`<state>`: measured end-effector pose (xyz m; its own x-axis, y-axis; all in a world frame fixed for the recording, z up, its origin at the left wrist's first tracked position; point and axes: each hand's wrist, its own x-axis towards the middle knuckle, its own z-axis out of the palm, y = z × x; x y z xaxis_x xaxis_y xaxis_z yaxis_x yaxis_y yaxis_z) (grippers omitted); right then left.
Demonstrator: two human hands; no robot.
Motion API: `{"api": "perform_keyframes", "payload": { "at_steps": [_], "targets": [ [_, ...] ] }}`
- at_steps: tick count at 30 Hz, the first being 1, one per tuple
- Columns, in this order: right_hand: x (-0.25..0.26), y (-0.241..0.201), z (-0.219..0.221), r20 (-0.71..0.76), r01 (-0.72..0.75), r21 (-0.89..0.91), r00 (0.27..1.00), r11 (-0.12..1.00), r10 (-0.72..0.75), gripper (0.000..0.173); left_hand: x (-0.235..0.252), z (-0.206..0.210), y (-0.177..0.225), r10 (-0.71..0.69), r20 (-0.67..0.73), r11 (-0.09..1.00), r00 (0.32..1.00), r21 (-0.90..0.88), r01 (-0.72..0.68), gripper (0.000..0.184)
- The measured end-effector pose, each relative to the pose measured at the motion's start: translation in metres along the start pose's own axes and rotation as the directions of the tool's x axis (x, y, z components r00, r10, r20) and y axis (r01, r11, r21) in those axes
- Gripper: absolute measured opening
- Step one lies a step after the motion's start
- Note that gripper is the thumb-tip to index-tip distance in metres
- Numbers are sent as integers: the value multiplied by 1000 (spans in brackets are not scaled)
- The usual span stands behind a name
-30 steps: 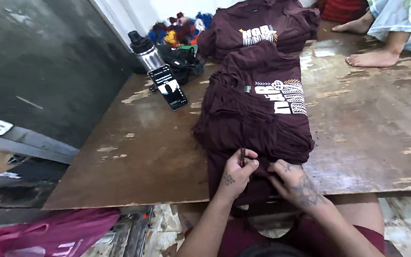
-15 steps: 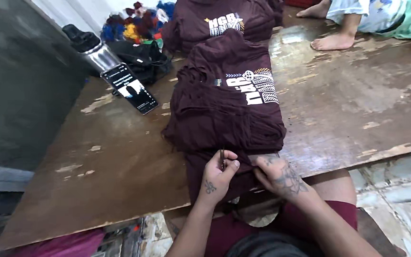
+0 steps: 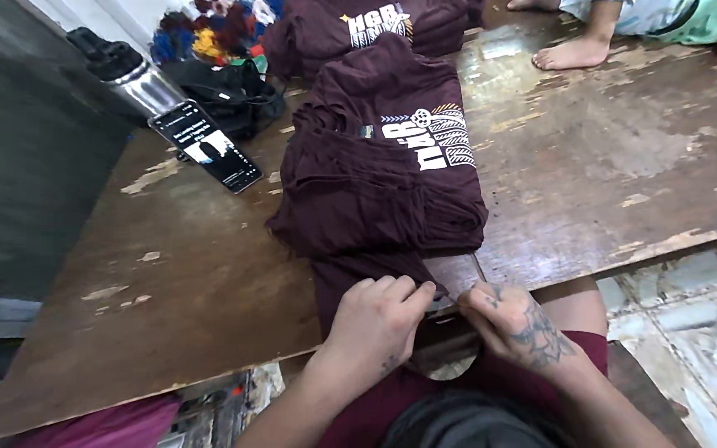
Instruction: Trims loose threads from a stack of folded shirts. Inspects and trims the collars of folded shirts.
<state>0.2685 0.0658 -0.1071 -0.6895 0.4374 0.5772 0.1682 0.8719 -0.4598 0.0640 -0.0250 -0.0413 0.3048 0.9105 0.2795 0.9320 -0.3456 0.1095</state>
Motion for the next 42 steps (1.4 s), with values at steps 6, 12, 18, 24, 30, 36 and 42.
{"api": "perform_keyframes", "payload": {
  "at_steps": [6,12,18,24,30,36,42],
  "targets": [
    [1,-4,-4,-63,-8,-27,998,1000,6,19,1,-4,5,21,-27,994,999,103,-18,25],
    [5,-6,2,-67,29,19,997,999,-27,21,-4,-6,6,-42,-50,993,998,109,47,25],
    [5,-11,3,-58,115,199,993,973,-106,24,-12,7,0,-100,-103,992,990,64,107,26],
    [-21,-21,-10,251,146,337,938,930,-238,19,-34,-3,-19,-479,218,822,850,-228,522,44],
    [48,-47,21,276,398,255,844,881,-461,38,-49,-61,-65,-666,-685,745,296,-592,307,9],
    [200,6,71,475,-32,-170,873,985,110,62,-29,-55,-20,-446,-381,858,810,-440,266,27],
    [213,8,68,622,-98,-265,743,959,248,82,-75,15,-29,-426,143,753,894,-491,438,31]
  ]
}}
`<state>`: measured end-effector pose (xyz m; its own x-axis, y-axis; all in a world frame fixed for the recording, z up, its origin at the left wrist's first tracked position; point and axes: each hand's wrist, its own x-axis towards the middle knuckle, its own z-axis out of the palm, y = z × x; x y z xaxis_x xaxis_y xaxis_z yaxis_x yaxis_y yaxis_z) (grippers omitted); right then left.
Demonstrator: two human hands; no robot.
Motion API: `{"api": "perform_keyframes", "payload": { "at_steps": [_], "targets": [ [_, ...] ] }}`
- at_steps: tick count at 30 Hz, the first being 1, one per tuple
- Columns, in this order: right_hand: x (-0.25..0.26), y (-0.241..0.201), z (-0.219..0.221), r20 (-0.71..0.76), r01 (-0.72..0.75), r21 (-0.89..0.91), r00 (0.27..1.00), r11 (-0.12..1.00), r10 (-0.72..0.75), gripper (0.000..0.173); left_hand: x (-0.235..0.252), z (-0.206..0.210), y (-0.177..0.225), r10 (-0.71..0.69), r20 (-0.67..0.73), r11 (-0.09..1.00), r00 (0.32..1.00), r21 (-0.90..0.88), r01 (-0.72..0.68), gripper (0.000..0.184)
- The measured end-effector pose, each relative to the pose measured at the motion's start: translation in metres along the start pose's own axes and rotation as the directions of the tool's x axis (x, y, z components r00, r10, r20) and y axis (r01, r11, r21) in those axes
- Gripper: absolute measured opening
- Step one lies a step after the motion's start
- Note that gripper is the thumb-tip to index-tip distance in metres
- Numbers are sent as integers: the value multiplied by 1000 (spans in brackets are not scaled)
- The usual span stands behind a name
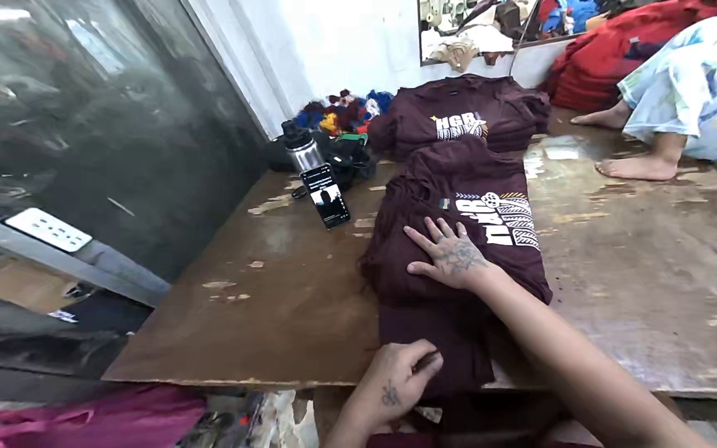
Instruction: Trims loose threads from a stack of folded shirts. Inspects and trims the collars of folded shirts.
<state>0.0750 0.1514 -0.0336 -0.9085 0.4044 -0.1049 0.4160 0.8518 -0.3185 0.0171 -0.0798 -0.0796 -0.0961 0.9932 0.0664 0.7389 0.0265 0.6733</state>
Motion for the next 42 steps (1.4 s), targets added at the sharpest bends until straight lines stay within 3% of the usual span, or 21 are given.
{"api": "perform_keyframes", "payload": {
  "at_steps": [3,5,7,9,11,14,17,23,29,35,42],
  "targets": [
    [-16,-4,6,-111,36,3,993,999,-36,85,9,2,23,156,-335,978,929,-78,-192,33],
    [-16,-5,5,-133,23,38,991,999,-17,81,24,10,45,272,-421,952,865,-17,-307,30],
    [-13,-6,3,-101,-18,50,995,999,23,77,41,16,68,306,-439,951,845,92,-296,34],
    [-10,-3,5,-111,-39,61,993,997,45,76,61,21,79,241,-468,968,850,173,-180,44],
    [-7,3,9,-138,-39,89,989,995,52,79,69,34,84,212,-455,968,865,218,-123,51],
    [-9,1,5,-163,-25,129,986,991,46,78,58,69,88,337,-435,930,835,292,-223,55],
    [-9,-3,5,-163,-51,140,984,989,74,75,42,87,89,371,-379,920,848,278,-278,58],
    [-6,1,8,-111,-81,125,989,989,95,81,69,48,79,237,-491,952,839,291,-99,51],
    [-7,4,14,-229,-25,178,971,984,66,75,47,87,82,396,-401,895,826,368,-251,52],
    [-5,6,13,-138,-69,161,986,985,92,79,71,56,73,264,-471,933,841,345,-100,54],
    [-5,11,22,-272,-2,181,961,983,52,75,52,78,75,409,-420,855,810,487,-179,53]
  ]
}}
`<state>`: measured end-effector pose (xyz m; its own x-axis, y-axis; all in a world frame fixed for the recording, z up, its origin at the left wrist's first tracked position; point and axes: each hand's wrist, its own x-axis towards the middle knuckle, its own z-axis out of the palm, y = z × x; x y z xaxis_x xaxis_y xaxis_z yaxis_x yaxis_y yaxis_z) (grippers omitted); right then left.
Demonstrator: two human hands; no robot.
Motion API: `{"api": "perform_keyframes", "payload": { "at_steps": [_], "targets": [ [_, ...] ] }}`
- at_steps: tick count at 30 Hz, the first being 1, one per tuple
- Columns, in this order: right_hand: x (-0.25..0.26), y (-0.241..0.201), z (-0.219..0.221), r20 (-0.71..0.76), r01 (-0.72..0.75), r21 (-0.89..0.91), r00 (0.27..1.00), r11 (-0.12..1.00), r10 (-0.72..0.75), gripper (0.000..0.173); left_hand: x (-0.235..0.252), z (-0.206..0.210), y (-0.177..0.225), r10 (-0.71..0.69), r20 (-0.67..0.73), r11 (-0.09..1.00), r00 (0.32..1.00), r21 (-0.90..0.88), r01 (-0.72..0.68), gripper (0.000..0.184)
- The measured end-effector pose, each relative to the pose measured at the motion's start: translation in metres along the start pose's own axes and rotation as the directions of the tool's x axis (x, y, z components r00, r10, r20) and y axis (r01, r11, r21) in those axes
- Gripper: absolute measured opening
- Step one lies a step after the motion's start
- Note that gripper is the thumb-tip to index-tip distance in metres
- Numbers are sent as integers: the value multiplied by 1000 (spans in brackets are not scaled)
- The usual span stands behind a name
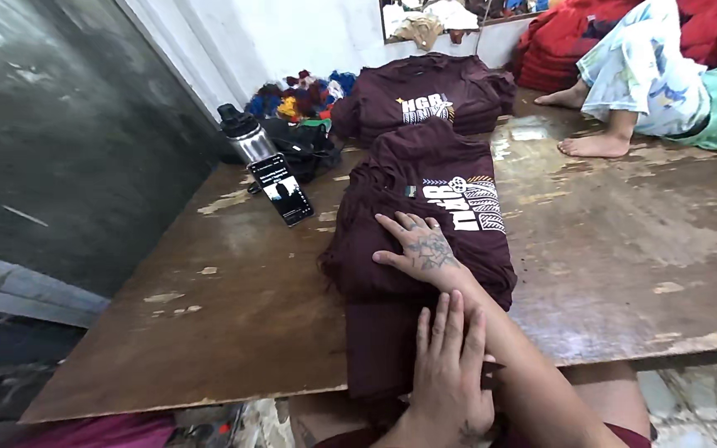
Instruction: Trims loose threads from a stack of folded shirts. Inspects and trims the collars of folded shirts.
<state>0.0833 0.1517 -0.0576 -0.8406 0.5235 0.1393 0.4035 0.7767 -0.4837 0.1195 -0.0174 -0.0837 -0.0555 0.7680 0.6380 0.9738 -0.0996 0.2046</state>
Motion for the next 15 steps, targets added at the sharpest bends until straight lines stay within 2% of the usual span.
{"api": "perform_keyframes", "payload": {
  "at_steps": [4,10,15],
  "targets": [
    [0,-2,0,27,-22,-8,999,1000,22,75,-4,-2,3,-2,19,1000,1000,16,2,53],
    [0,-2,-4,85,-28,-7,996,1000,28,77,13,-5,-11,-80,-10,996,997,36,80,51],
    [-1,0,0,24,-14,13,1000,1000,14,75,0,-3,-4,-5,11,999,1000,50,4,51]
  ]
}}
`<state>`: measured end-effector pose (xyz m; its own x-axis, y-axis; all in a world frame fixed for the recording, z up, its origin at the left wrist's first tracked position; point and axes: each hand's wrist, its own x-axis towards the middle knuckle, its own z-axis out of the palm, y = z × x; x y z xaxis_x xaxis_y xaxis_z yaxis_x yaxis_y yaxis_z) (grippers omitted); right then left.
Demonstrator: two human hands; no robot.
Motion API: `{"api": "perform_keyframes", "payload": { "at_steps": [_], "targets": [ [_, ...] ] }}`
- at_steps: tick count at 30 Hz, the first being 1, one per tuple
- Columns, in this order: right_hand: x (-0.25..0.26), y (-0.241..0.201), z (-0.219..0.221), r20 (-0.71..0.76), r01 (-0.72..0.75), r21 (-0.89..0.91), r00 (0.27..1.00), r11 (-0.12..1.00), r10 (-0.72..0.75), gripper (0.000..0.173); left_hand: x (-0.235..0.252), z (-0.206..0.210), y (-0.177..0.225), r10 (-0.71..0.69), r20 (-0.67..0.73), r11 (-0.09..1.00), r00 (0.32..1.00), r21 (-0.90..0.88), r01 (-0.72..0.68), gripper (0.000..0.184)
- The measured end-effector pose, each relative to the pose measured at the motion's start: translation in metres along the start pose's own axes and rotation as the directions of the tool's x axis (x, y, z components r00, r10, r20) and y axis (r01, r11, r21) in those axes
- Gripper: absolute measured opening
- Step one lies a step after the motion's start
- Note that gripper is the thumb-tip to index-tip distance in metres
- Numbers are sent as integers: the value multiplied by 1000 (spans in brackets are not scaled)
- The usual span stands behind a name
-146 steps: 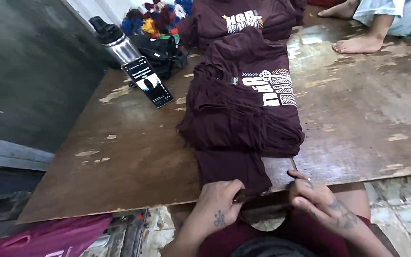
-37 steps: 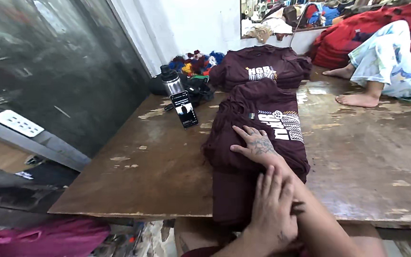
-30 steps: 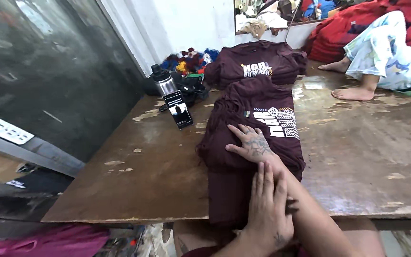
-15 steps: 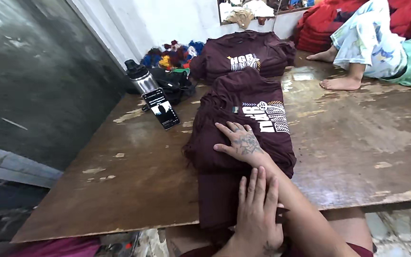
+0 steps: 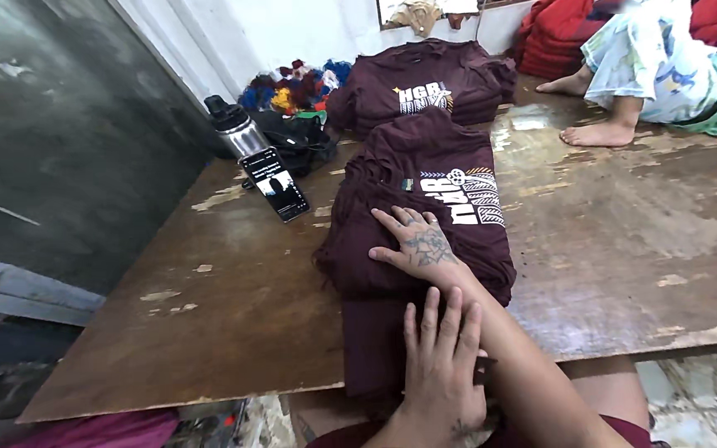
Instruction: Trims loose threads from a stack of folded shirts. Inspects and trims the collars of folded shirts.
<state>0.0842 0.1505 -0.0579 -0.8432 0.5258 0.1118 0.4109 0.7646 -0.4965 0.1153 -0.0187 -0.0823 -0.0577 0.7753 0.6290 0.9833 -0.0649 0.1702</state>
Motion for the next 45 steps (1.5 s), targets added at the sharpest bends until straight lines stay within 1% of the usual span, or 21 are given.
{"api": "perform_keyframes", "payload": {
  "at_steps": [4,11,13,16,19,24,27,29,30,32,33,34,35,36,37,38,39,40,42,43,45],
  "targets": [
    [0,0,2,-15,3,-4,1000,1000,-4,75,-15,1,5,49,36,998,998,-38,-47,50],
    [1,1,2,-8,25,-30,1000,999,-26,76,17,-10,-12,-27,-21,1000,999,4,27,46],
    [1,0,-2,20,10,-40,1000,999,-9,77,21,-12,-13,-23,-31,999,999,22,23,44],
    [0,1,2,-39,24,-35,999,999,-25,75,18,-12,-10,13,-25,998,1000,56,-11,44],
    [0,0,1,-29,18,-36,999,999,-20,75,16,-14,-9,26,-14,997,1000,76,-25,44],
    [-1,-1,4,-66,26,-48,997,999,-29,75,12,-13,-3,25,-16,999,1000,-20,-25,41],
    [-3,-4,-2,7,7,-35,1000,999,-6,75,1,-20,-12,-2,95,971,995,-240,25,35],
    [-7,-2,-14,102,2,-88,995,996,7,77,-8,-35,-33,-49,283,890,958,-423,170,34],
    [-12,4,-20,137,-5,-119,990,993,21,78,-15,-44,-46,-77,352,864,933,-443,238,33],
    [-30,26,-30,146,-44,-157,987,987,68,78,-33,-58,-69,-118,475,903,872,-314,293,33],
    [-44,39,-35,112,-69,-150,990,986,87,78,-42,-62,-79,-135,561,913,817,-250,323,33],
    [-62,50,-38,37,-77,-129,996,989,83,77,-50,-61,-84,-136,580,923,803,-221,316,27],
    [-81,58,-35,-112,-31,-116,994,993,18,73,-57,-60,-87,-137,557,925,819,-223,306,20],
    [-99,61,-30,-307,62,-117,947,991,-95,63,-60,-59,-90,-142,519,923,843,-240,302,17],
    [-115,55,-26,-455,165,-116,867,979,-200,51,-61,-58,-91,-156,481,914,863,-262,311,18],
    [-129,42,-23,-515,252,-94,816,963,-264,44,-56,-58,-91,-167,451,906,877,-281,318,21],
    [-141,27,-17,-501,324,-56,809,945,-307,46,-48,-59,-89,-173,436,906,883,-281,316,23],
    [-149,14,-6,-436,367,-16,835,930,-336,51,-37,-61,-84,-173,422,916,890,-263,302,23],
    [-151,-3,20,-294,376,49,891,925,-346,57,-22,-58,-78,-123,308,948,943,-245,204,20],
    [-145,-5,27,-276,342,58,908,938,-315,53,-18,-56,-77,-76,257,951,963,-272,148,20],
    [-136,-4,22,-321,267,67,918,961,-232,28,-11,-63,-76,-35,251,915,967,-381,132,23]
  ]
}}
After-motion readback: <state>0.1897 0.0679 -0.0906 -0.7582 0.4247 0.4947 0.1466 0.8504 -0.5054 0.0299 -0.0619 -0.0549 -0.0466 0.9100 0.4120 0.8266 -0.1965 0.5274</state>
